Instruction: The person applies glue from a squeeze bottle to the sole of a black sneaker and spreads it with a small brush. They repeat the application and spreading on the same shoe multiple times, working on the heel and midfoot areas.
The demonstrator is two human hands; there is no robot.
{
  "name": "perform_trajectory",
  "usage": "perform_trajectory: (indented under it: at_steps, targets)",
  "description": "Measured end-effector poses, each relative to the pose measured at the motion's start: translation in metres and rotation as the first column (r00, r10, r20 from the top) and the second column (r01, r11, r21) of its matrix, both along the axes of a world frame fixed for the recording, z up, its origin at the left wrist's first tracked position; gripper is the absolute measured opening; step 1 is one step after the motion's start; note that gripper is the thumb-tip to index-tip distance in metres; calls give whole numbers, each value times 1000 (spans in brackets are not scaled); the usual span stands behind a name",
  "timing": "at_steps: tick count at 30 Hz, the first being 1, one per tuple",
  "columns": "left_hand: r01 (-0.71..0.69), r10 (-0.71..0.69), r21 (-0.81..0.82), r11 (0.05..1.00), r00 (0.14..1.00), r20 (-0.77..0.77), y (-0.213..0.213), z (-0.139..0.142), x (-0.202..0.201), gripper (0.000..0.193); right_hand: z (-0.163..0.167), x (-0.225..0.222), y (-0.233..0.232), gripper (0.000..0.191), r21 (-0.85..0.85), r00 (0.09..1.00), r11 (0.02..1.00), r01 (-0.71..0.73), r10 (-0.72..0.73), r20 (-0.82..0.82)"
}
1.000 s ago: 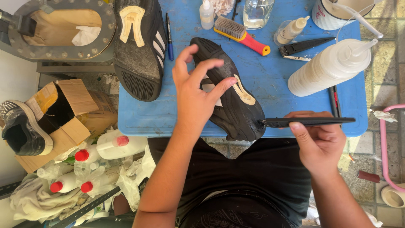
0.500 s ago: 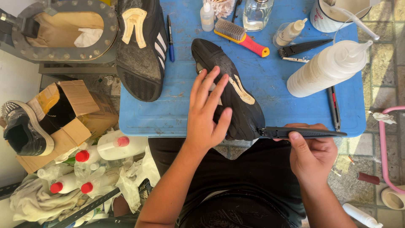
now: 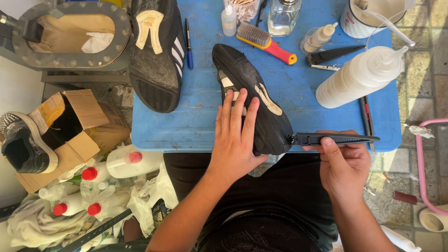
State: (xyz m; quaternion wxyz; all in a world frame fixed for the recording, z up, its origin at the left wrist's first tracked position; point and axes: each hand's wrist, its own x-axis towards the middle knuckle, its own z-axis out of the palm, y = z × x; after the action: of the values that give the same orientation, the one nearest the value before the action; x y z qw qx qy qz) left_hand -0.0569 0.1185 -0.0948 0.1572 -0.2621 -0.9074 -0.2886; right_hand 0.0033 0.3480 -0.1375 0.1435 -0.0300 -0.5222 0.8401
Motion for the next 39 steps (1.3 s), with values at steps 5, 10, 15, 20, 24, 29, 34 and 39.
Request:
perform_trajectory:
  at_steps: [5,10,15,20,24,29,34,39]
  targets:
    - [40,-40,42,998,999,18,-10,15,-8,128,17,-5,2,11,84,994,996,-1,10,-106]
    - [53,-52,-15,998,997,61,-12,32,-15,132,34,-12,6,10,307,988,951,29,19,-153]
    - [65,-65,-9,998,997,52,-13,37,-16,131,49,-18,4,12,461,989,887,23,47,-140]
    - [59,-58,-16,998,996,66,-13,41,-15,129,62,-22,2,17,557,951,830,2,171,-258]
    - [63,-62,-13,998,996,65,-14,45,-16,125,70,-24,1,19,607,936,794,21,198,-291]
    - [71,-70,-14,997,995,68,-14,51,-19,125,75,-25,2,21,611,932,791,-7,227,-282]
    - [79,-78,-5,997,995,67,-15,55,-20,124,76,-27,3,22,614,925,789,-19,247,-288]
    - [81,-80,-13,997,993,83,-16,58,-23,126,76,-27,3,22,630,927,776,-6,241,-289]
